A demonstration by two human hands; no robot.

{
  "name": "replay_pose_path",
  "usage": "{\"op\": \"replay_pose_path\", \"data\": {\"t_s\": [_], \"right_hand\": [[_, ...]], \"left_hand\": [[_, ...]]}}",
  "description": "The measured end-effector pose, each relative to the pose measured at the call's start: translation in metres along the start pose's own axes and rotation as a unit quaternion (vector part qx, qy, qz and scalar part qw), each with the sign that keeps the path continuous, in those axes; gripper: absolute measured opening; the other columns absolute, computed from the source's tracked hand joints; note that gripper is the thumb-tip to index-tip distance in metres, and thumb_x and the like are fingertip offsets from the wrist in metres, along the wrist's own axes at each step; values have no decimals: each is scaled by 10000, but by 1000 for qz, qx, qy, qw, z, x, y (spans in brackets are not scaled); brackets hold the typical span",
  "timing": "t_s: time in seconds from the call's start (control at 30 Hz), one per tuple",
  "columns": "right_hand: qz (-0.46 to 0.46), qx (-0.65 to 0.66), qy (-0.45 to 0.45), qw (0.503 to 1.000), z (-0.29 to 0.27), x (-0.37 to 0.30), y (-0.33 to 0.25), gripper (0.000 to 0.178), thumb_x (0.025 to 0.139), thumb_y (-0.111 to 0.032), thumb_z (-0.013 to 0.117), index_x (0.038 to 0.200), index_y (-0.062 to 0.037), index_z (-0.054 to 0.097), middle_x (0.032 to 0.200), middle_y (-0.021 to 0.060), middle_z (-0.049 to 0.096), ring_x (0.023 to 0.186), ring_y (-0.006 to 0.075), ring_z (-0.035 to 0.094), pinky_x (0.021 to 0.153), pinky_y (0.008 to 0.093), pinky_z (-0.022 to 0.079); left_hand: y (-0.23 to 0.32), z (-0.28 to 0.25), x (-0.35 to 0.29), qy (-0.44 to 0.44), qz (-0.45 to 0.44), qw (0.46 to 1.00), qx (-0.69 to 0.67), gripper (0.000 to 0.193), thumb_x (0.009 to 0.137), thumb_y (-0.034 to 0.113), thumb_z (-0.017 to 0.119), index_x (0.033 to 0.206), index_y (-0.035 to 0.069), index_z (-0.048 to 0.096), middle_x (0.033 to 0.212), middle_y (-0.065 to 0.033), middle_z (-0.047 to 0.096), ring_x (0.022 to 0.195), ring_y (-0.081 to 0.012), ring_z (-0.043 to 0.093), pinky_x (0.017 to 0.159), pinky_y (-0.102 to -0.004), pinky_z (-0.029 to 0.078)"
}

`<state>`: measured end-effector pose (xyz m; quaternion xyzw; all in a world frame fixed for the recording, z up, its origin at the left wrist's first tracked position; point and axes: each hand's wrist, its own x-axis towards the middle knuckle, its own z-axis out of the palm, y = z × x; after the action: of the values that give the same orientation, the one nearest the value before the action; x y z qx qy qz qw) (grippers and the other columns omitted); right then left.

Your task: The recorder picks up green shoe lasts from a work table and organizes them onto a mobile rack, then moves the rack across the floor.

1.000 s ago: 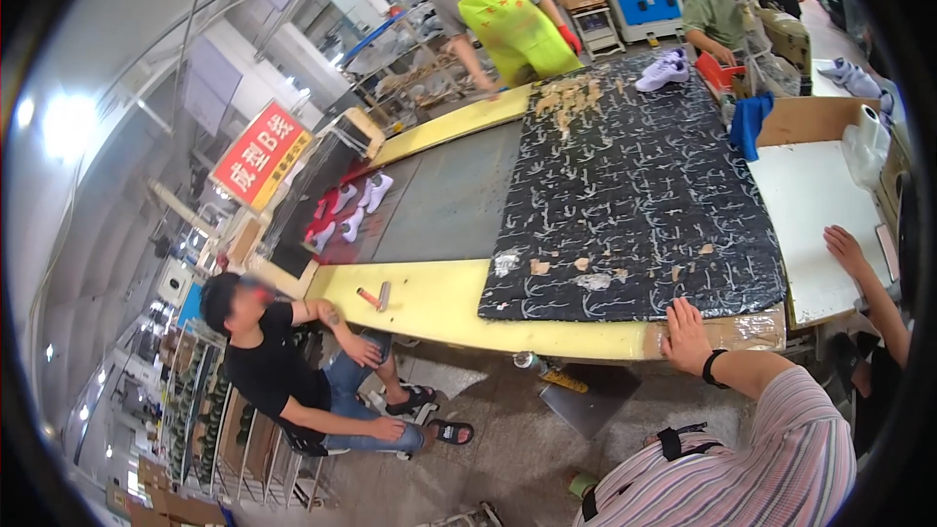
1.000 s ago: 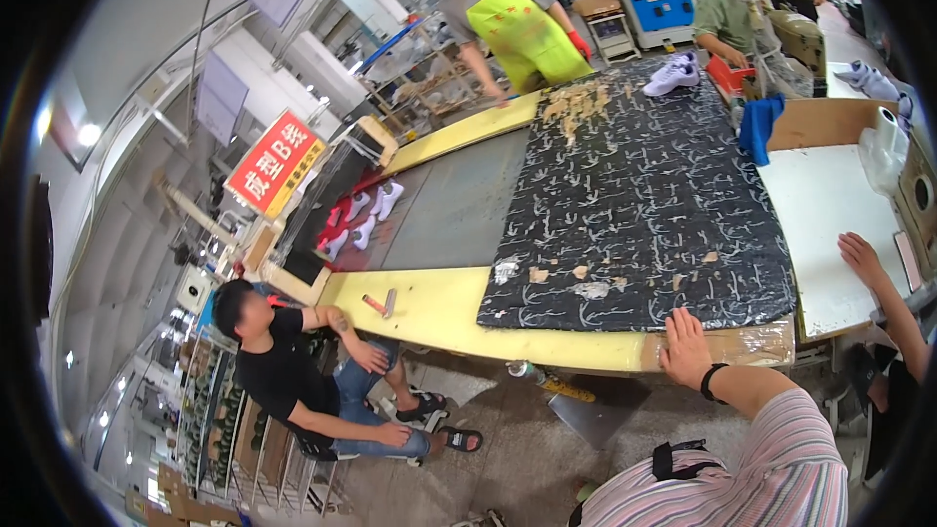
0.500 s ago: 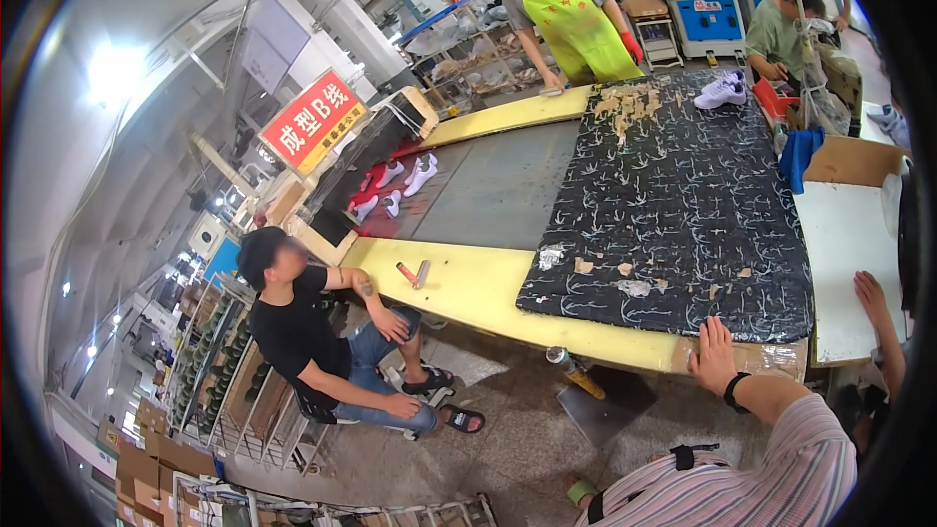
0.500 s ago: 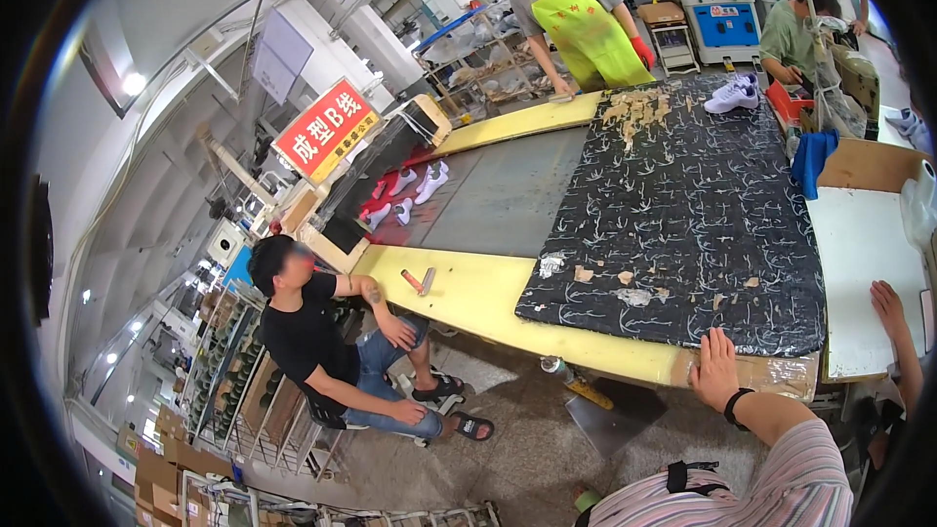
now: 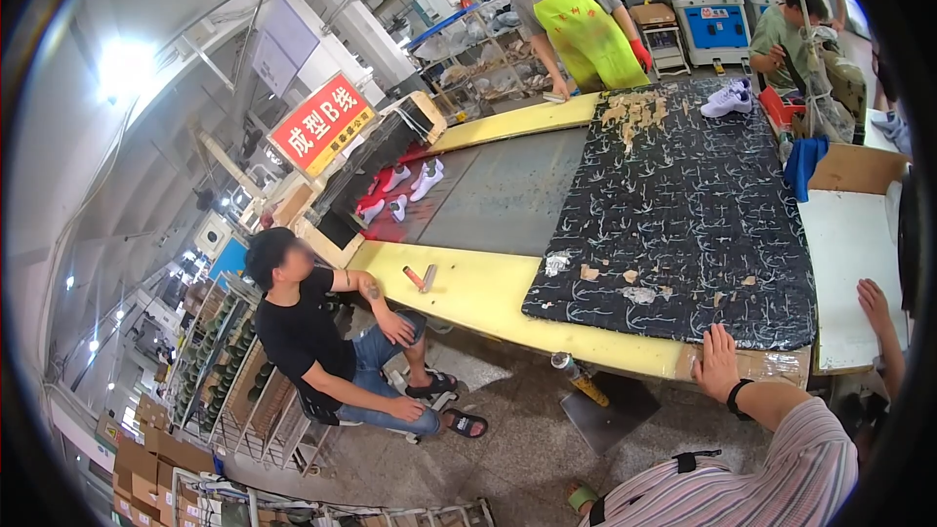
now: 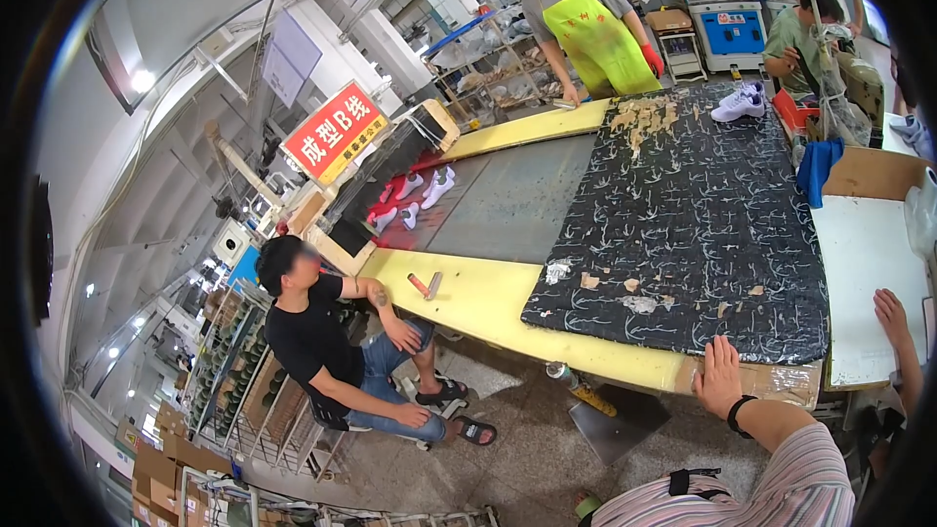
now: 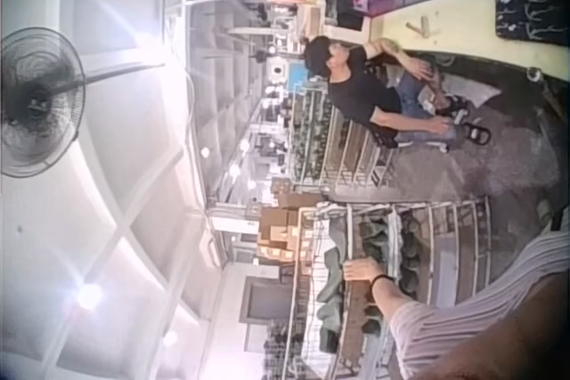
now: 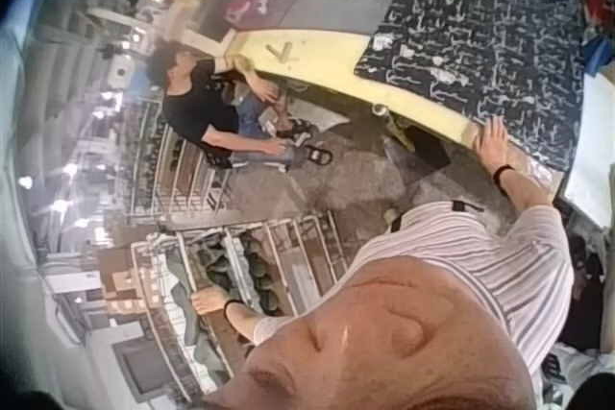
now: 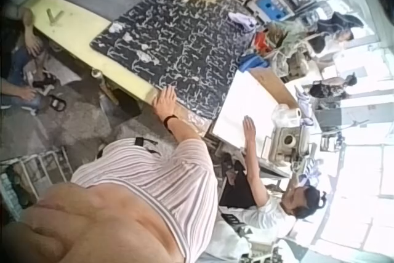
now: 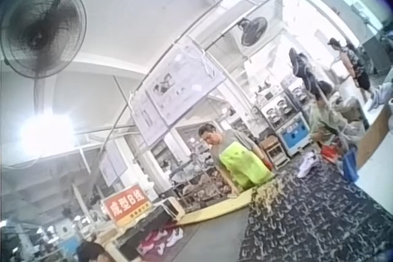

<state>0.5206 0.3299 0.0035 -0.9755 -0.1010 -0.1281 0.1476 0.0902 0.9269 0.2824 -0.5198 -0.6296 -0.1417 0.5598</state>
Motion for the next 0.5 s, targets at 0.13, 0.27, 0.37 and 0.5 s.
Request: {"op": "replay_pose_path", "data": {"t_s": [0.13, 0.27, 0.37, 0.5], "right_hand": [[-3, -1, -4, 1000, 4, 2, -4, 598, 743, -217, 524, 1202, 124, 350, 1294, 298, 301, 1257, 402, 233, 1039, 479, 171], [-1, -1, 1, 1000, 3, 0, -5, 602, 744, -227, 525, 1203, 122, 353, 1293, 297, 304, 1258, 400, 232, 1039, 479, 173], [4, -2, 12, 1000, 3, -1, -1, 593, 747, -232, 523, 1194, 124, 366, 1283, 300, 321, 1256, 403, 239, 1038, 478, 174], [-5, 0, 31, 1000, -1, -4, 0, 583, 770, -257, 507, 1189, 128, 382, 1279, 306, 337, 1247, 416, 254, 1035, 479, 178]], "left_hand": [[-1, 4, -3, 2, 2, 1000, 17, 322, 804, 412, 510, 847, 98, 455, 804, -64, 492, 751, -238, 495, 688, -380, 371], [-6, 5, -4, 10, -2, 1000, 17, 290, 805, 381, 504, 847, 98, 455, 808, -61, 491, 743, -231, 496, 685, -374, 369], [0, -6, -3, 36, -8, 999, -20, 224, 797, 315, 497, 848, 101, 457, 814, -52, 487, 724, -211, 496, 679, -358, 365], [-10, 35, -15, 9, -17, 999, -32, 408, 737, 396, 537, 954, 55, 482, 918, -83, 492, 864, -240, 484, 806, -388, 334]]}}
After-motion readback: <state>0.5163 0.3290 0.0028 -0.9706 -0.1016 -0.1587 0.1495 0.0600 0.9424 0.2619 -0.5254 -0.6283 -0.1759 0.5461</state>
